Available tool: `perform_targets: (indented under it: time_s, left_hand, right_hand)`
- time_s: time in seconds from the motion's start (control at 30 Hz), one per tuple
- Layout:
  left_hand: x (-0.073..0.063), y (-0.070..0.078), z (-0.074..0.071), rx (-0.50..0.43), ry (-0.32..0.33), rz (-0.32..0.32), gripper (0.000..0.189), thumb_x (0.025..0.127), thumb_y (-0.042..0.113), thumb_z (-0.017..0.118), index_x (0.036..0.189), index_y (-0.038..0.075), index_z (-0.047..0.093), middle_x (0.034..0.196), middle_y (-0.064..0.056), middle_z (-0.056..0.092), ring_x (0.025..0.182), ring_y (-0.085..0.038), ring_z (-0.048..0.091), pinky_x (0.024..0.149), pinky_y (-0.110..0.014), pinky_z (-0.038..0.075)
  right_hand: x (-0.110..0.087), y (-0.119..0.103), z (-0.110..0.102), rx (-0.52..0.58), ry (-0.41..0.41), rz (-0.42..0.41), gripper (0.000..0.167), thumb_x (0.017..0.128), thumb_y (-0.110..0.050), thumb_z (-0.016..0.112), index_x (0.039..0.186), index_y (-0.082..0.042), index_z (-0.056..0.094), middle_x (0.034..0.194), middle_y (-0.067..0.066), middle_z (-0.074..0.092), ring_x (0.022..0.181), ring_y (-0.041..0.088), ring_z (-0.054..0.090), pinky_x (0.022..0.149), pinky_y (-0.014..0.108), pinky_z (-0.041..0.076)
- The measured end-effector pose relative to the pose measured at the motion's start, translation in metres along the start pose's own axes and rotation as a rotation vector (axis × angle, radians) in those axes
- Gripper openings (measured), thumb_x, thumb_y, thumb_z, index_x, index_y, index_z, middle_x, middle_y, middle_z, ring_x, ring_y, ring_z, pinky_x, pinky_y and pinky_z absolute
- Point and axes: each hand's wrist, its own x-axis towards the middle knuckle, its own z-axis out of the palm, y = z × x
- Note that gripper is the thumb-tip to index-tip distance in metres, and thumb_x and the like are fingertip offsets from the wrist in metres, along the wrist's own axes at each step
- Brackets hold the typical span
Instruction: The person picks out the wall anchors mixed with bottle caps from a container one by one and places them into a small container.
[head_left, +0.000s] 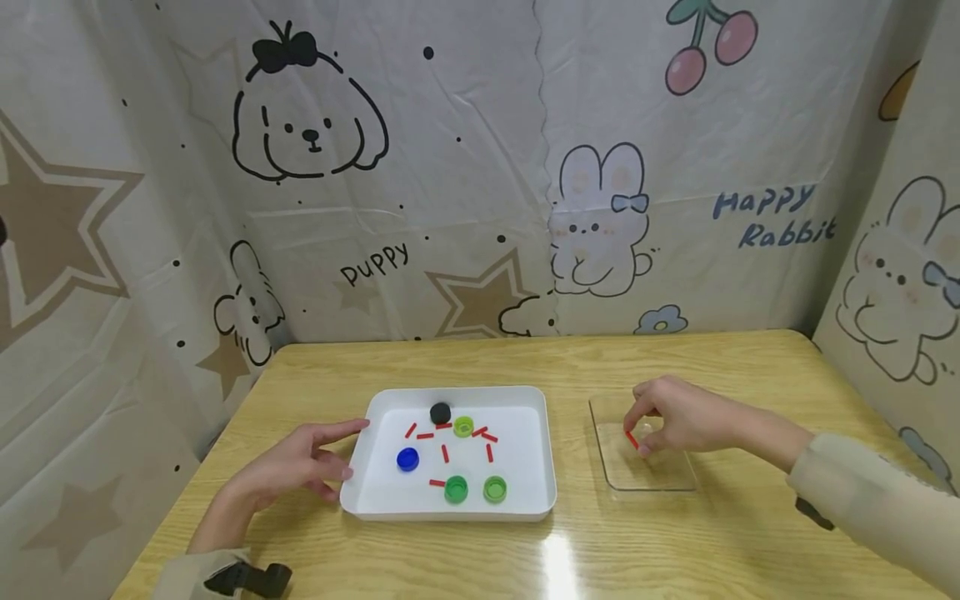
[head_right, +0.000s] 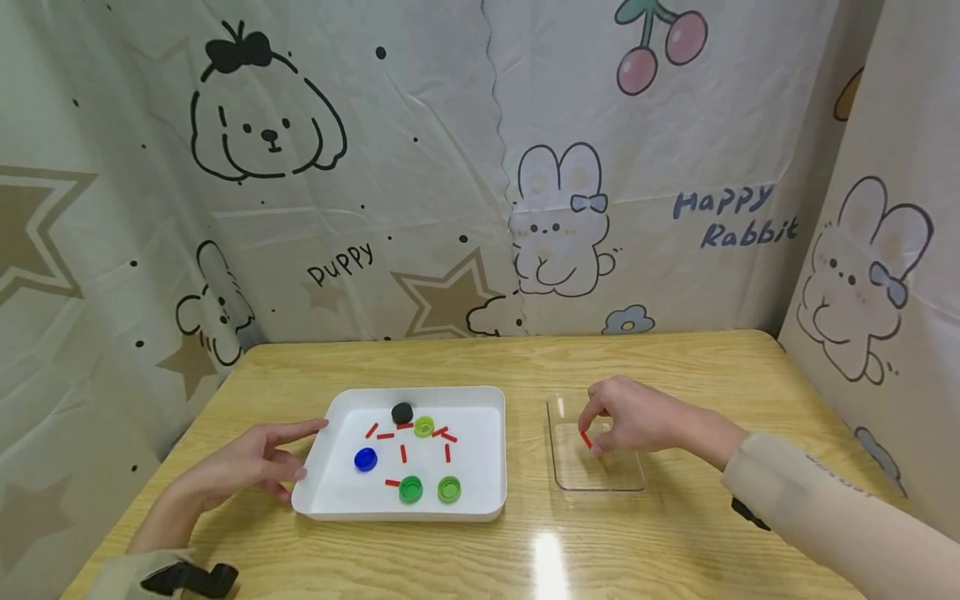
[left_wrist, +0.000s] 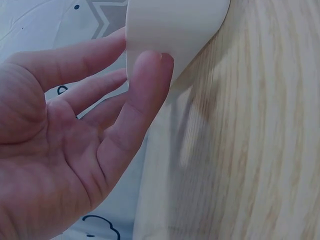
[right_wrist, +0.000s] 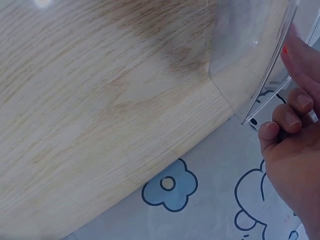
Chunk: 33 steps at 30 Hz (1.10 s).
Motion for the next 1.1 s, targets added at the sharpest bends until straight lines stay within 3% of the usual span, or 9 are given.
perform_targets:
  time_s: [0.13, 0.23, 0.3, 0.43, 0.57, 0.7, 0.83, 0.93, 1.1]
  left_hand:
    - [-0.004, 0.000, 0.002, 0.014, -0.025, 0.004, 0.082, 0.092, 0.003, 0.076, 0.162, -0.003, 0.034, 0.124, -0.026, 0.069, 0.079, -0.028, 0.070, 0.070, -0.046, 0.065]
    - [-0.007, -0.002, 0.005, 0.018, -0.040, 0.005, 0.083, 0.093, 0.004, 0.076, 0.162, -0.004, 0.033, 0.103, -0.024, 0.075, 0.084, -0.029, 0.072, 0.069, -0.044, 0.065]
    - [-0.008, -0.003, 0.006, 0.009, -0.041, 0.009, 0.082, 0.093, 0.004, 0.076, 0.162, -0.004, 0.032, 0.107, -0.023, 0.075, 0.086, -0.030, 0.073, 0.068, -0.043, 0.065]
    - [-0.009, -0.005, 0.006, -0.015, -0.040, 0.017, 0.083, 0.094, 0.004, 0.076, 0.163, -0.004, 0.031, 0.113, -0.025, 0.074, 0.087, -0.031, 0.073, 0.067, -0.041, 0.065]
    - [-0.009, -0.009, 0.004, -0.042, -0.047, 0.022, 0.084, 0.094, 0.004, 0.076, 0.163, -0.004, 0.029, 0.115, -0.026, 0.074, 0.085, -0.030, 0.073, 0.067, -0.040, 0.065]
    - [-0.008, -0.011, 0.003, -0.054, -0.044, 0.033, 0.083, 0.095, 0.004, 0.075, 0.164, -0.003, 0.028, 0.123, -0.027, 0.071, 0.088, -0.032, 0.074, 0.067, -0.042, 0.065]
    - [-0.008, -0.012, 0.003, -0.047, -0.036, 0.036, 0.083, 0.096, 0.004, 0.075, 0.164, -0.003, 0.028, 0.132, -0.027, 0.067, 0.088, -0.033, 0.074, 0.067, -0.043, 0.065]
    - [-0.008, -0.012, 0.003, -0.043, -0.031, 0.038, 0.083, 0.095, 0.004, 0.076, 0.164, -0.003, 0.028, 0.136, -0.028, 0.065, 0.088, -0.033, 0.074, 0.067, -0.043, 0.065]
    - [-0.008, -0.012, 0.003, -0.047, -0.027, 0.045, 0.083, 0.095, 0.004, 0.075, 0.163, -0.004, 0.029, 0.138, -0.029, 0.063, 0.088, -0.034, 0.074, 0.067, -0.043, 0.065]
  right_hand:
    - [0.000, 0.000, 0.002, 0.007, 0.001, 0.001, 0.024, 0.079, -0.019, 0.094, 0.100, -0.013, 0.083, 0.077, -0.009, 0.049, 0.075, 0.010, 0.047, 0.066, 0.025, 0.044]
    - [0.000, 0.001, 0.003, 0.015, -0.002, 0.011, 0.024, 0.079, -0.019, 0.094, 0.100, -0.014, 0.083, 0.081, -0.007, 0.056, 0.084, 0.017, 0.059, 0.073, 0.030, 0.052]
    - [0.000, 0.001, 0.003, 0.016, -0.004, 0.016, 0.023, 0.080, -0.020, 0.094, 0.100, -0.015, 0.083, 0.088, -0.006, 0.061, 0.095, 0.029, 0.066, 0.080, 0.038, 0.057]
    - [0.000, 0.001, 0.004, 0.011, -0.006, 0.021, 0.023, 0.080, -0.021, 0.094, 0.100, -0.016, 0.083, 0.099, -0.005, 0.067, 0.112, 0.045, 0.066, 0.092, 0.053, 0.058]
    - [0.002, 0.002, 0.004, 0.010, -0.007, 0.017, 0.023, 0.080, -0.020, 0.094, 0.100, -0.015, 0.083, 0.090, -0.005, 0.063, 0.095, 0.029, 0.067, 0.082, 0.039, 0.059]
    - [0.002, 0.001, 0.004, 0.006, -0.008, 0.018, 0.024, 0.080, -0.020, 0.094, 0.100, -0.014, 0.083, 0.080, -0.005, 0.056, 0.080, 0.016, 0.054, 0.069, 0.028, 0.048]
    - [0.001, 0.001, 0.004, 0.014, -0.023, 0.036, 0.030, 0.079, -0.020, 0.094, 0.105, -0.010, 0.083, 0.095, -0.003, 0.066, 0.094, 0.028, 0.068, 0.080, 0.041, 0.060]
    - [0.000, 0.000, 0.002, 0.020, -0.037, 0.058, 0.036, 0.079, -0.019, 0.094, 0.110, -0.007, 0.082, 0.107, 0.002, 0.069, 0.103, 0.037, 0.071, 0.088, 0.052, 0.061]
    - [0.005, -0.005, -0.006, -0.004, -0.023, 0.039, 0.034, 0.079, -0.015, 0.094, 0.110, -0.007, 0.082, 0.091, -0.003, 0.063, 0.091, 0.026, 0.068, 0.078, 0.040, 0.060]
